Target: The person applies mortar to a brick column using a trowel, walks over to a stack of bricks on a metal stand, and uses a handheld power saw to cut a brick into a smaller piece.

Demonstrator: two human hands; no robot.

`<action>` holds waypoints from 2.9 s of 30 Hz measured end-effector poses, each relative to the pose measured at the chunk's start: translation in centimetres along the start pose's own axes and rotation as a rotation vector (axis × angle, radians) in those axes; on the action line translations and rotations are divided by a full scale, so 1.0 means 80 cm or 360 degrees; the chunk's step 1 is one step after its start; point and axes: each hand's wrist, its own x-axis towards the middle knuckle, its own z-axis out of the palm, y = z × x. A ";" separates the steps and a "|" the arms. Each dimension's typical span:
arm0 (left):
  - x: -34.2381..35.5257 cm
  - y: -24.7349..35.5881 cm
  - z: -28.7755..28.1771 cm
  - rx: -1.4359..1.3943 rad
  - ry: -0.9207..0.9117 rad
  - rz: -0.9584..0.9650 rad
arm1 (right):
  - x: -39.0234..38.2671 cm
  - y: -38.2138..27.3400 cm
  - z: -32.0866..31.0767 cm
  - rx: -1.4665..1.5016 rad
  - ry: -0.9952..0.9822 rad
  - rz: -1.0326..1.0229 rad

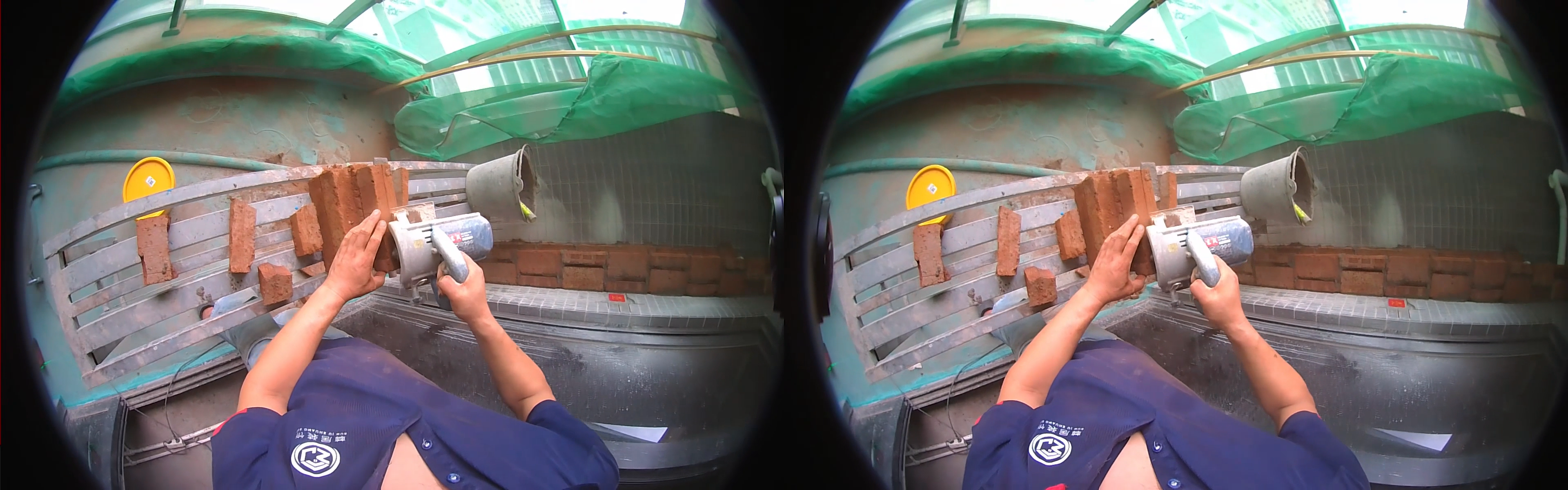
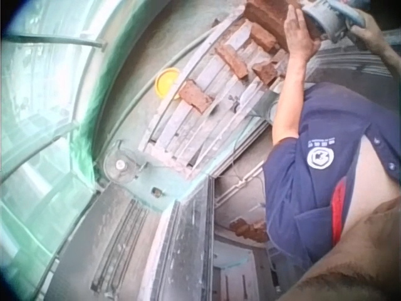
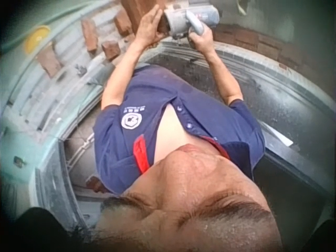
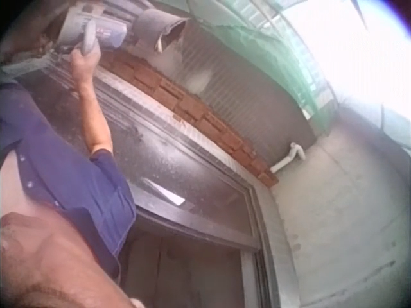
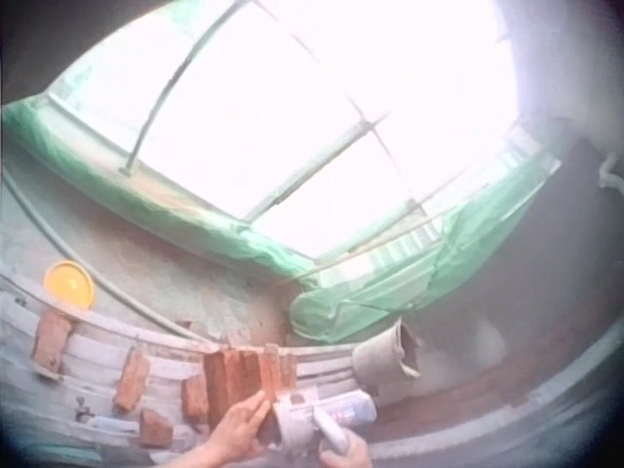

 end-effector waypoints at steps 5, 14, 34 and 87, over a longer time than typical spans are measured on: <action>0.004 0.004 -0.006 -0.0010 0.0049 0.0041 | 0.028 -0.008 0.006 0.0093 0.0008 -0.0026; 0.003 0.002 0.000 0.0021 0.0019 0.0037 | 0.045 -0.010 0.004 0.0065 0.0011 -0.0065; 0.036 0.052 0.013 0.0073 0.0012 -0.0638 | 0.059 -0.068 -0.069 0.1004 0.0480 -0.0264; 0.036 0.016 -0.077 -0.0026 -0.0188 -0.0870 | 0.164 0.026 0.021 0.1800 0.0006 -0.0172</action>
